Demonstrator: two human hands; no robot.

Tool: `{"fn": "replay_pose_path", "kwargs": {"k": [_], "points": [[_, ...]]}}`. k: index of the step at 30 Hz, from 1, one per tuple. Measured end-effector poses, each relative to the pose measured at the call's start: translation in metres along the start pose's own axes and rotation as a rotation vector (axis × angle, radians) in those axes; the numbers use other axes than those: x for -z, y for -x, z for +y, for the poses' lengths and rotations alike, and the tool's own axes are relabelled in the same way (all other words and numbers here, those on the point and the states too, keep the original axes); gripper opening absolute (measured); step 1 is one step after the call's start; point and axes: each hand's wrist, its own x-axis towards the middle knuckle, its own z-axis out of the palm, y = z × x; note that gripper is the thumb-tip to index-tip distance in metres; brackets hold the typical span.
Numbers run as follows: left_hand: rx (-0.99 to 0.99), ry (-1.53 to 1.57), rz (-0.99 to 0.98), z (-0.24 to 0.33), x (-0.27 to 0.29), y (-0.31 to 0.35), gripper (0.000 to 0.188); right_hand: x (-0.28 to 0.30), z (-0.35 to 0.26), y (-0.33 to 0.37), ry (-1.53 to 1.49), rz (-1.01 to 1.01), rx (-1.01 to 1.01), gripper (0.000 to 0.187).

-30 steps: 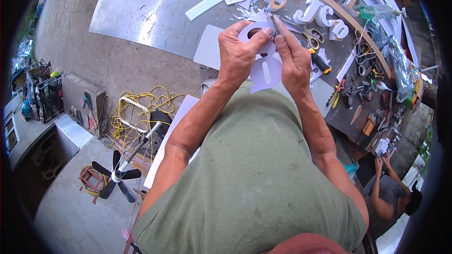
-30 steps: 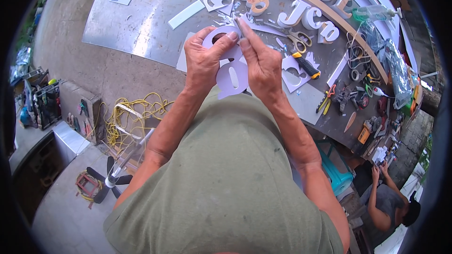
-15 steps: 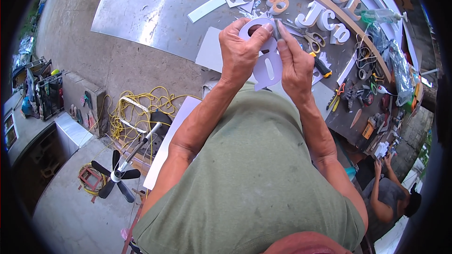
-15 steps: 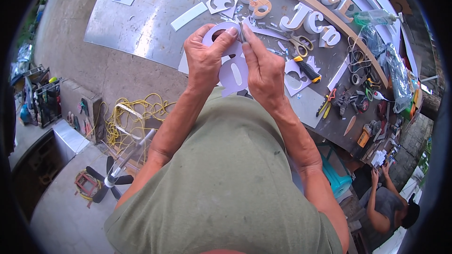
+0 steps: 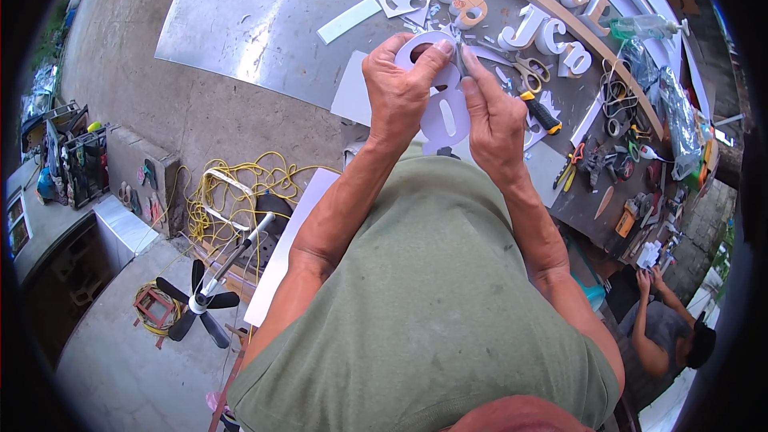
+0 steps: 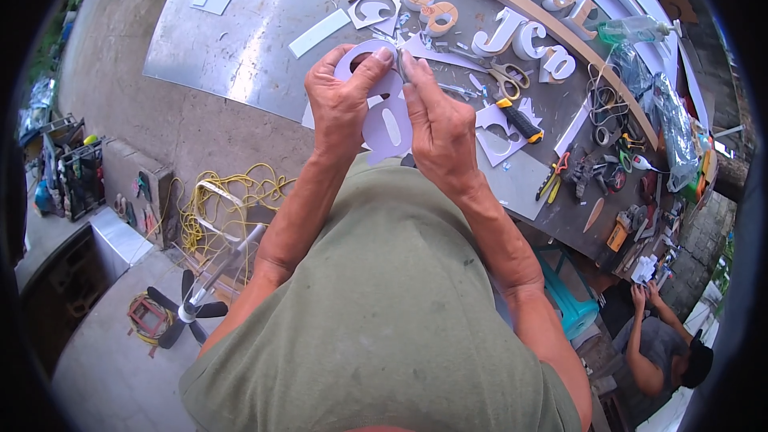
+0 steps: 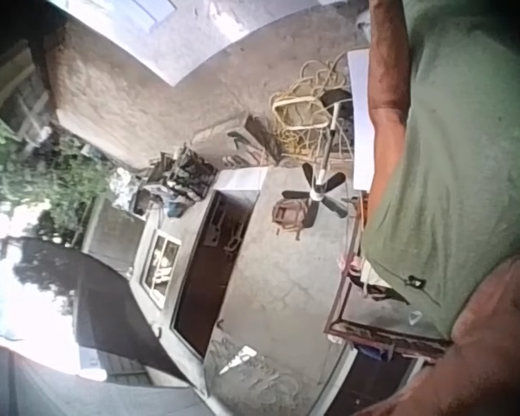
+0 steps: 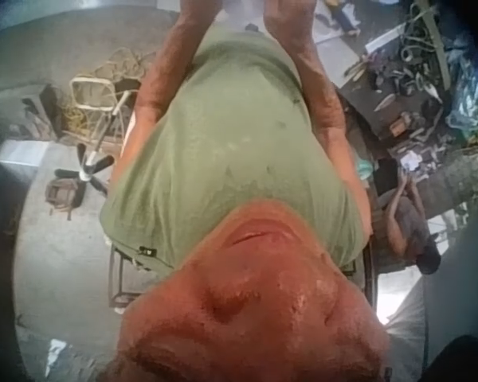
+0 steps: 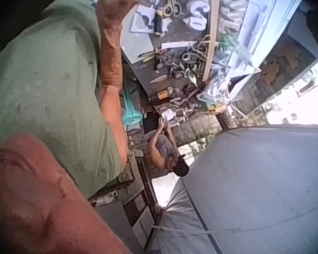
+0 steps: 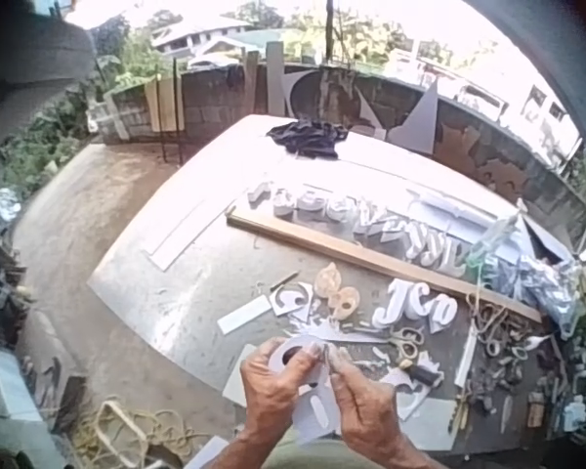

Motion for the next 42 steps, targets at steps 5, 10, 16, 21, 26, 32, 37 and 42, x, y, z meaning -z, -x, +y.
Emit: {"fn": "replay_pose_path", "kwargs": {"k": [5, 10, 16, 21, 26, 32, 37, 42], "points": [[-0.034, -0.041, 0.007, 0.004, -0.001, 0.004, 0.015, 0.007, -0.009, -0.017, 0.041, -0.121, -0.234, 0.034], [-0.041, -0.018, 0.024, -0.001, -0.001, -0.001, 0.015, 0.001, -0.004, -0.011, -0.054, -0.026, -0.101, 0.034], [-0.069, -0.047, 0.032, 0.000, 0.003, -0.003, 0.016, -0.003, -0.001, -0.010, 0.106, 0.034, 0.066, 0.034], [0.003, 0.085, -0.030, 0.002, 0.011, -0.011, 0.012, 0.014, -0.010, -0.013, 0.072, -0.028, -0.135, 0.033], [0.038, 0.143, -0.048, 0.004, 0.010, -0.008, 0.012, 0.016, -0.006, -0.014, 0.090, 0.020, -0.145, 0.034], [-0.012, 0.074, -0.059, 0.002, 0.002, 0.001, 0.014, 0.007, -0.012, -0.023, 0.046, -0.081, -0.153, 0.034], [0.065, 0.044, -0.134, 0.006, 0.010, -0.004, 0.017, 0.011, -0.007, -0.009, -0.040, -0.059, -0.107, 0.034], [0.135, 0.067, -0.313, 0.010, 0.018, -0.001, 0.012, 0.018, -0.007, -0.014, -0.089, -0.151, -0.061, 0.036]]}}
